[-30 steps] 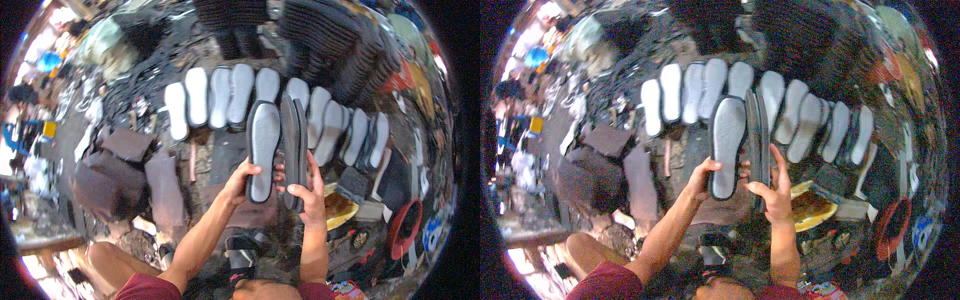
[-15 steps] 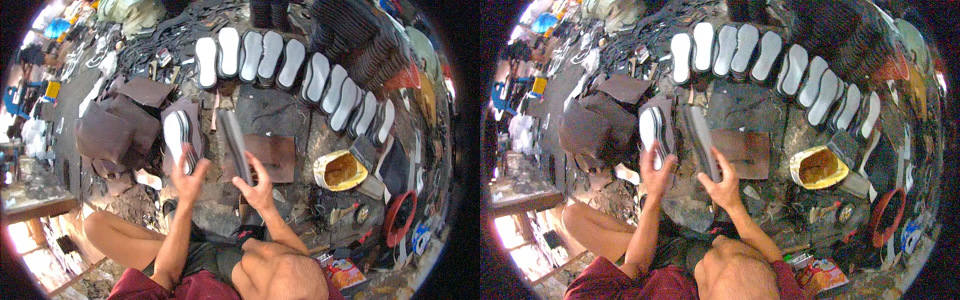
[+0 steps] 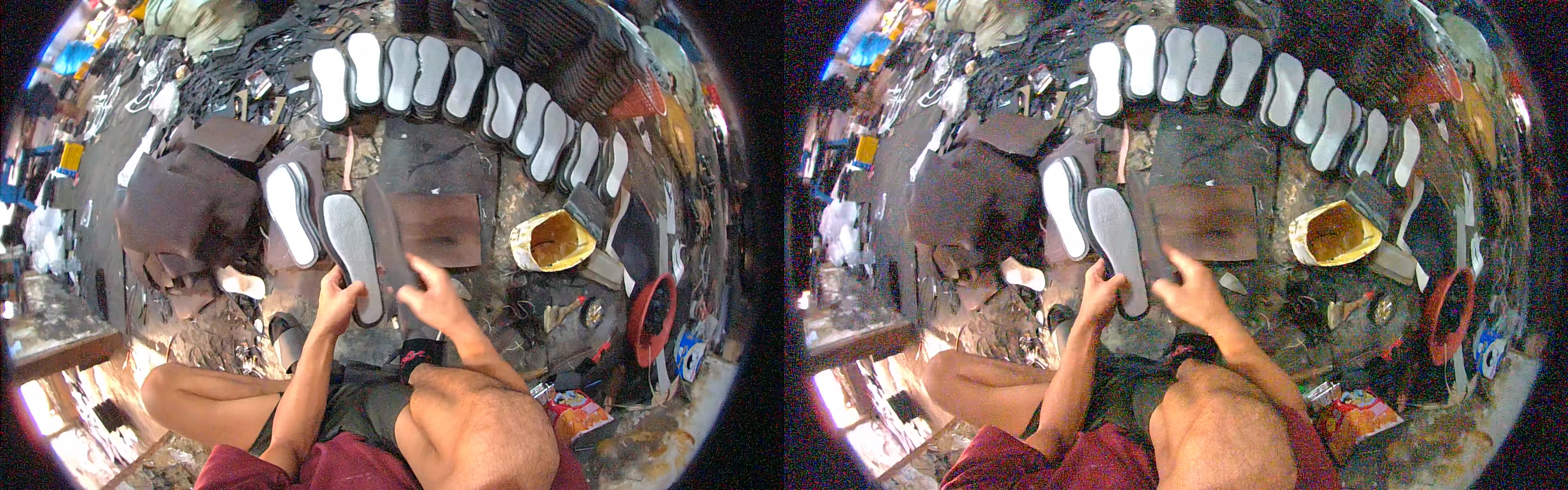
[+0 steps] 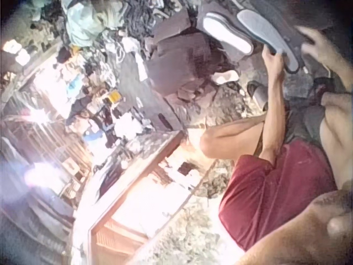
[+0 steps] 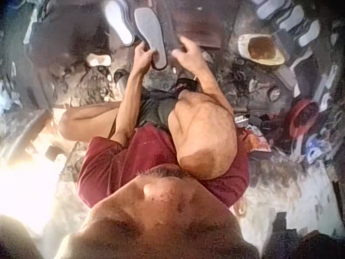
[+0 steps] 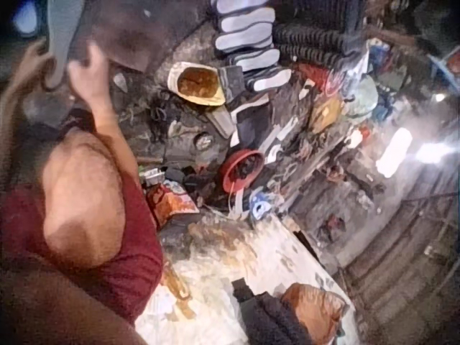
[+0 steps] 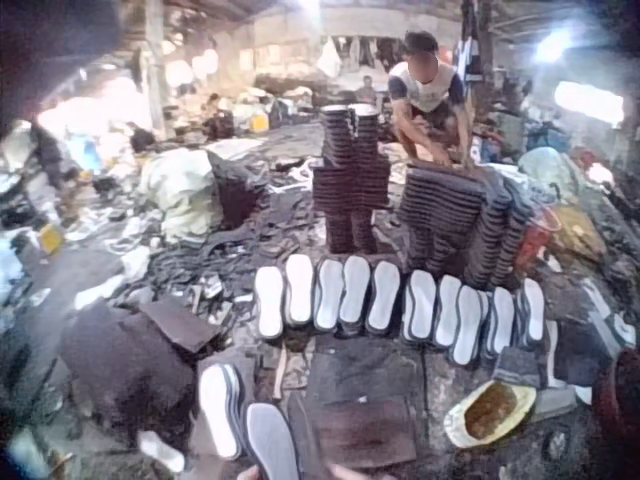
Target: The person assembles slipper soles by placing white insoles onto brown rubber outsoles. They repeatedly pick up an insole, align it with an outsole, press it into place, and set the completed pair aside. The process continues with multiple units in a repetitive sequence.
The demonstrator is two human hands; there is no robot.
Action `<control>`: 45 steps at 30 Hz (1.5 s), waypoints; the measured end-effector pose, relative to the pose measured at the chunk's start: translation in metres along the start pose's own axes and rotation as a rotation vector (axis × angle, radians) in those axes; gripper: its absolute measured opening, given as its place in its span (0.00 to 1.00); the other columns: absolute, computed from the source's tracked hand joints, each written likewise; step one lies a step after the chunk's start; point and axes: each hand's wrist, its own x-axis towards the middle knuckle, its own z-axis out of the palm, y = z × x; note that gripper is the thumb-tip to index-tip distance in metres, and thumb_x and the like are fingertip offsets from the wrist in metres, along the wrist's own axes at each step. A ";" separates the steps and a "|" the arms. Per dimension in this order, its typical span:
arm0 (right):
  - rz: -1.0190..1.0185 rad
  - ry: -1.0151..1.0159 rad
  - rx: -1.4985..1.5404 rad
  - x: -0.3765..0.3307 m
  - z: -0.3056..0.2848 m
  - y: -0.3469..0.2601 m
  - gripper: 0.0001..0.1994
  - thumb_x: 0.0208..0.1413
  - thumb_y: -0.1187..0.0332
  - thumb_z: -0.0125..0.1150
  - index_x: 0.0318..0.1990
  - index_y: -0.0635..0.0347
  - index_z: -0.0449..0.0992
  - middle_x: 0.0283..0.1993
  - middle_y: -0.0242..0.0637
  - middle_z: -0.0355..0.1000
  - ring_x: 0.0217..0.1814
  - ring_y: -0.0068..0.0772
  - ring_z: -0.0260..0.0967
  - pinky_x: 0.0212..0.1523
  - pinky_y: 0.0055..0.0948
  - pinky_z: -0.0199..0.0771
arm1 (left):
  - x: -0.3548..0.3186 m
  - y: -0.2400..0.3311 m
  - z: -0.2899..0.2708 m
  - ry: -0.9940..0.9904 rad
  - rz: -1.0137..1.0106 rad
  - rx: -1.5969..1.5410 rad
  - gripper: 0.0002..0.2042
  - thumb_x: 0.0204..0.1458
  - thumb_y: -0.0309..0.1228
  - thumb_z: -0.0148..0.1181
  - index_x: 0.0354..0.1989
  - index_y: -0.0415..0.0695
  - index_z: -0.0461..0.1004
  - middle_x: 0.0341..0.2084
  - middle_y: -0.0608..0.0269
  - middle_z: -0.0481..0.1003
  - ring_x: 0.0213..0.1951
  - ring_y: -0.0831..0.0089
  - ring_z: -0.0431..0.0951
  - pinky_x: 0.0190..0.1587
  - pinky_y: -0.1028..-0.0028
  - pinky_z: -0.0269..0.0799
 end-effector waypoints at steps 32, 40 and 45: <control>-0.201 0.930 0.568 0.031 -0.116 -0.006 0.18 0.53 0.77 0.68 0.52 0.61 0.74 0.49 0.38 0.76 0.43 0.32 0.76 0.32 0.30 0.82 | 0.188 0.072 0.061 -0.691 0.156 0.454 0.35 0.54 0.50 0.66 0.64 0.38 0.69 0.55 0.55 0.77 0.55 0.67 0.75 0.60 0.67 0.68; 0.016 0.797 0.747 0.048 -0.092 0.053 0.20 0.55 0.76 0.64 0.56 0.58 0.72 0.52 0.34 0.74 0.48 0.31 0.74 0.42 0.32 0.76 | 0.096 -0.002 0.016 -0.107 -0.005 0.028 0.23 0.52 0.25 0.69 0.57 0.33 0.73 0.37 0.62 0.80 0.36 0.75 0.79 0.39 0.75 0.76; 0.178 0.621 0.285 0.032 -0.110 0.128 0.22 0.53 0.77 0.67 0.58 0.62 0.76 0.49 0.36 0.78 0.46 0.24 0.74 0.45 0.25 0.72 | 0.081 -0.057 0.018 0.203 -0.050 0.020 0.24 0.50 0.29 0.72 0.55 0.30 0.75 0.35 0.61 0.81 0.30 0.77 0.78 0.36 0.76 0.75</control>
